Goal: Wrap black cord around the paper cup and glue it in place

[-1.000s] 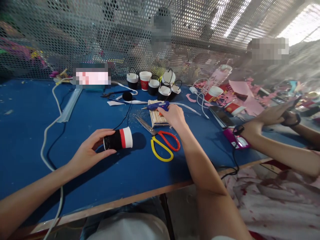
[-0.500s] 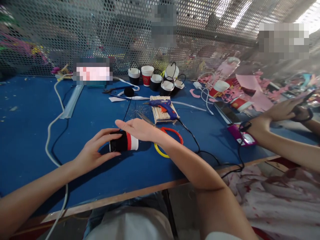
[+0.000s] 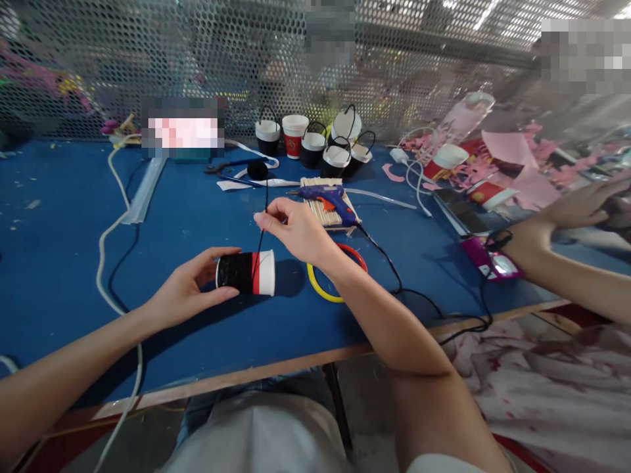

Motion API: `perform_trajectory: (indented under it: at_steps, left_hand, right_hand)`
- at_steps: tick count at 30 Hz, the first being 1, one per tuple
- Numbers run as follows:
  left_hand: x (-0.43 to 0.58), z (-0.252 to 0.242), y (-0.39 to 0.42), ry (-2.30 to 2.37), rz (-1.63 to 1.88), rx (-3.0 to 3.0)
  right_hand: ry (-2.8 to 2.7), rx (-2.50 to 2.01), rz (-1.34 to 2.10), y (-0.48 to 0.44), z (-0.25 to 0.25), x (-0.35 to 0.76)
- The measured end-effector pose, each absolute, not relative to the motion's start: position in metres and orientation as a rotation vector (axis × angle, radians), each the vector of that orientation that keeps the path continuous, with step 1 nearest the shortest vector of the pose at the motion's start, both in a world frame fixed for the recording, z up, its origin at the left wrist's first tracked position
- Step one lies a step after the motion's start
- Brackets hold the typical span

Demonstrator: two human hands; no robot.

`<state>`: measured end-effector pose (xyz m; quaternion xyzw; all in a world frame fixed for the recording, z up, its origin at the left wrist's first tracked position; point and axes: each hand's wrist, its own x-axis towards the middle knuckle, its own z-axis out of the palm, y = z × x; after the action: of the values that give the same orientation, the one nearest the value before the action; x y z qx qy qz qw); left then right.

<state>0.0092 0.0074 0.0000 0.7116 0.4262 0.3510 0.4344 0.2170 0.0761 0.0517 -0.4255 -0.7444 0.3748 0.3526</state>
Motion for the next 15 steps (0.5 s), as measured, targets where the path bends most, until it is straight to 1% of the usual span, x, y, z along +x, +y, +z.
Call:
perform_trajectory:
  at_steps: [7, 15]
  left_hand:
    - [0.0113, 0.0032, 0.0053, 1.048, 0.826, 1.703]
    - [0.0091, -0.0001, 0.0028, 1.009, 0.86, 1.942]
  right_hand:
    - [-1.941, -1.065, 0.938, 0.0757, 0.0483, 0.2166]
    - [-2.017, -1.088, 0.896, 0.0759, 0.0415, 0.2093]
